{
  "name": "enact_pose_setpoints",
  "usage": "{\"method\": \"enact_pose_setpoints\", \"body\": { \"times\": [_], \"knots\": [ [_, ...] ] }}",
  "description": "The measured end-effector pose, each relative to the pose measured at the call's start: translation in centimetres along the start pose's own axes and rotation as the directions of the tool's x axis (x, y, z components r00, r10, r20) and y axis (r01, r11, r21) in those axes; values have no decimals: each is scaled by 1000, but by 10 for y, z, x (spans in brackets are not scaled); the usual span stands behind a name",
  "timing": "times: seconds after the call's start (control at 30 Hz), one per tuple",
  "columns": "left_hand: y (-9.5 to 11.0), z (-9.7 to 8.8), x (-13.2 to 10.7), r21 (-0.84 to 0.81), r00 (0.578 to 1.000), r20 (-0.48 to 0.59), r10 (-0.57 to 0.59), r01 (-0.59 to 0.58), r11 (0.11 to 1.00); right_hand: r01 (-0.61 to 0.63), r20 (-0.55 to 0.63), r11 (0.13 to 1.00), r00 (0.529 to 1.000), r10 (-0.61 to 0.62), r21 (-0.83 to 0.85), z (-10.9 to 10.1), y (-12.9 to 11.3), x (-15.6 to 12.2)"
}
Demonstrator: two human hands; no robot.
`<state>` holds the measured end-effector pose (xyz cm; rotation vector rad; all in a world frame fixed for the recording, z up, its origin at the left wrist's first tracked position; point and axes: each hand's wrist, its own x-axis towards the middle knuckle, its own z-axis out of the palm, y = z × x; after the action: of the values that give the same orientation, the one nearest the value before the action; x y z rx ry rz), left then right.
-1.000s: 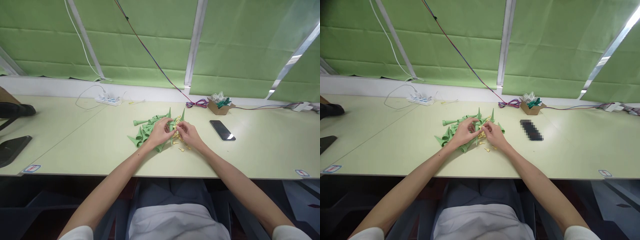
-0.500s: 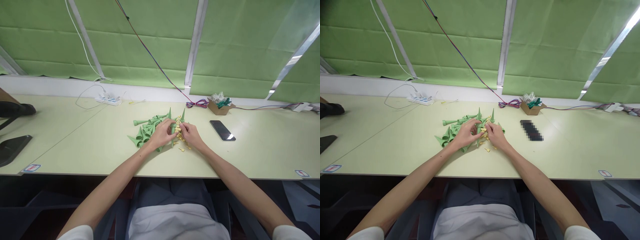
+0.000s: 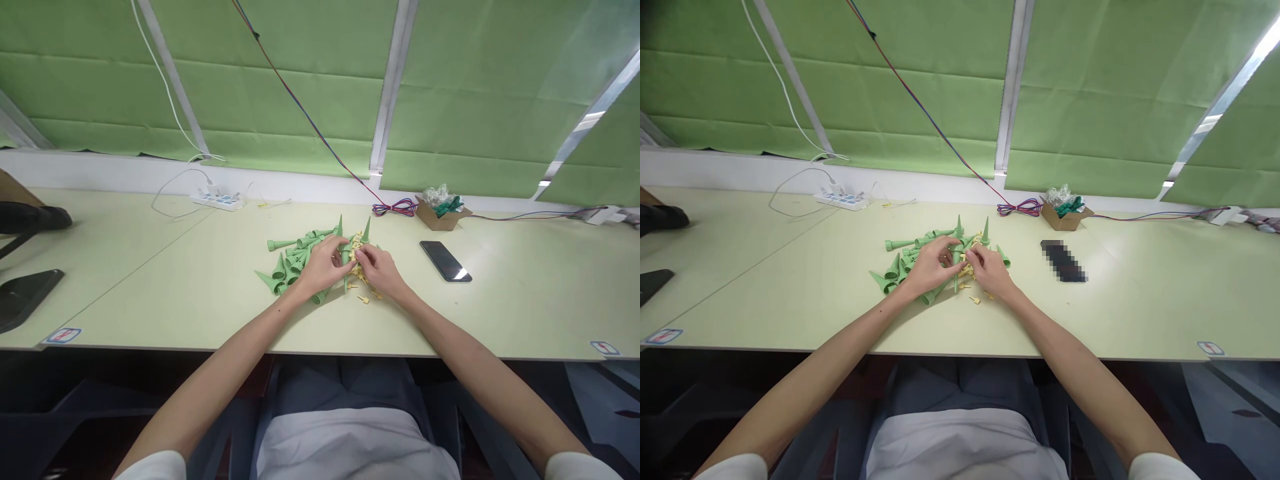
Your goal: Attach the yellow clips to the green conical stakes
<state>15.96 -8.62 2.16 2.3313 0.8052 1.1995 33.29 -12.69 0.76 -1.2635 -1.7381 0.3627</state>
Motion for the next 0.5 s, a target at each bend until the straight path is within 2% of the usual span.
{"method": "enact_pose_setpoints", "body": {
  "times": [0.23, 0.5],
  "knots": [
    [-2, 1, -1, 5, 1000, 12, 19, -19, 1000, 46, 0, 997, 999, -46, -62, 1, 0, 1],
    [-3, 1, -1, 21, 999, 24, 30, -30, 999, 29, 6, 998, 1000, -28, -61, 2, 1, 1]
  ]
}}
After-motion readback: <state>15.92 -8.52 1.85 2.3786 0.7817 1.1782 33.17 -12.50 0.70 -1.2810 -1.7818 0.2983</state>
